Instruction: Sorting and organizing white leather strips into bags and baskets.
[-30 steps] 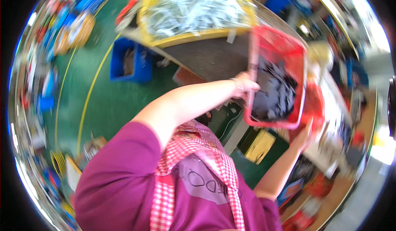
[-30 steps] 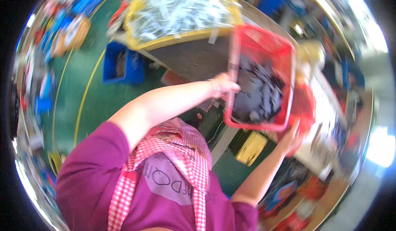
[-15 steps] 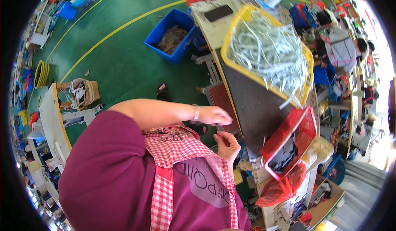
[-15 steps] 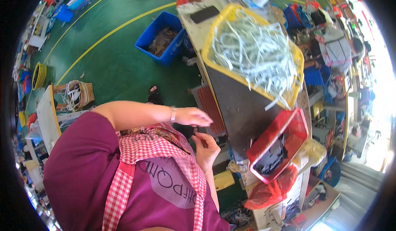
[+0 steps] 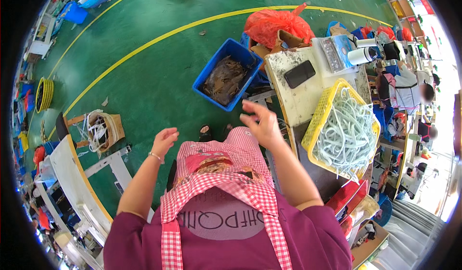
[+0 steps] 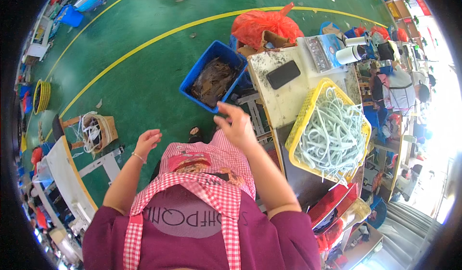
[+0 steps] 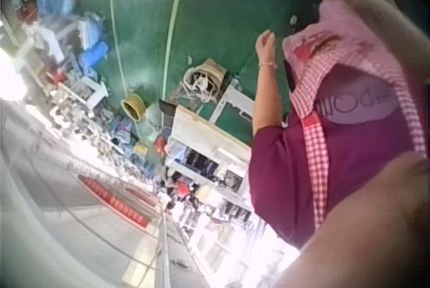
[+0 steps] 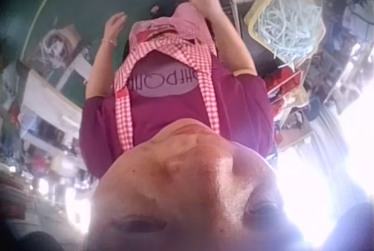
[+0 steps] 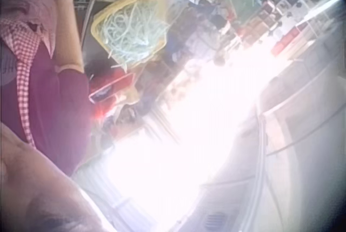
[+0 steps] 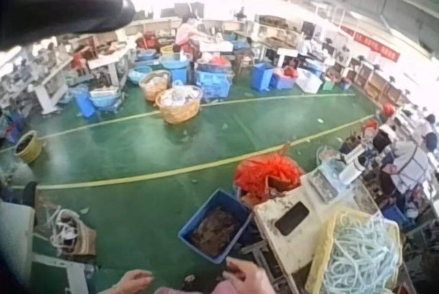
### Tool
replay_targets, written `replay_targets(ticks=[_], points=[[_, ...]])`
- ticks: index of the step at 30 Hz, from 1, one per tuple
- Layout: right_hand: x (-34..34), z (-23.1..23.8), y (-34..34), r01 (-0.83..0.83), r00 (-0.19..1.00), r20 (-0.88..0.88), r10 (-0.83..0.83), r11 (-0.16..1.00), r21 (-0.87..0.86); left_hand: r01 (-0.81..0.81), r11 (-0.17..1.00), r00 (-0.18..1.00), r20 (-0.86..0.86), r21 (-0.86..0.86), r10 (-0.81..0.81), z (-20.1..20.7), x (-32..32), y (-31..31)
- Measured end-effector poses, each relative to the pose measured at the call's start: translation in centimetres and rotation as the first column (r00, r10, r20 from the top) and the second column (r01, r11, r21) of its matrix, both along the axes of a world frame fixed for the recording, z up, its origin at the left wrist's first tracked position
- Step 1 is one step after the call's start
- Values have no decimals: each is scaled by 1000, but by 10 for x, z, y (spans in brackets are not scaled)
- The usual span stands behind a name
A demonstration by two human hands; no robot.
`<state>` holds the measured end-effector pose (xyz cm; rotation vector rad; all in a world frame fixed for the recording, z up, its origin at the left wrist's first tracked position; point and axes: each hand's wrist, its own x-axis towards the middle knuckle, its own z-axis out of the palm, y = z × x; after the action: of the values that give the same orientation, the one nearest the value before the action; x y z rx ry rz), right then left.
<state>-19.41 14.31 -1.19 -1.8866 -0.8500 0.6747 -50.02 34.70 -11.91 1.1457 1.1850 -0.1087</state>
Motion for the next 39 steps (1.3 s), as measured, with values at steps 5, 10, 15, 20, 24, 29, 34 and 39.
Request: replay_targets(ticks=[5,10,15,20,24,29,34,39], points=[[186,-60,82,30,979,203,5,985,-169,-208,974,978,-21,-88,207,-19,17,-1],[388,-141,148,214,929,369,-29,855,-472,-112,993,990,-92,-37,108,-41,83,-4],[483,-233,177,468,704,704,96,682,-561,8,997,995,-99,-73,-16,-58,222,26],[571,-220,221,169,839,429,334,589,-790,284,952,948,115,118,-297,-106,408,85],[656,-144,229,394,753,658,-21,816,-424,400,827,848,184,394,-498,-160,563,119],[676,-84,176,428,836,305,-456,890,156,659,454,525,65,600,-849,-208,722,100],[646,-80,146,414,884,78,-462,849,329,748,194,124,154,635,-980,-282,781,26],[668,-105,122,451,859,63,-508,809,377,726,32,-63,112,687,-992,-289,806,-41]])
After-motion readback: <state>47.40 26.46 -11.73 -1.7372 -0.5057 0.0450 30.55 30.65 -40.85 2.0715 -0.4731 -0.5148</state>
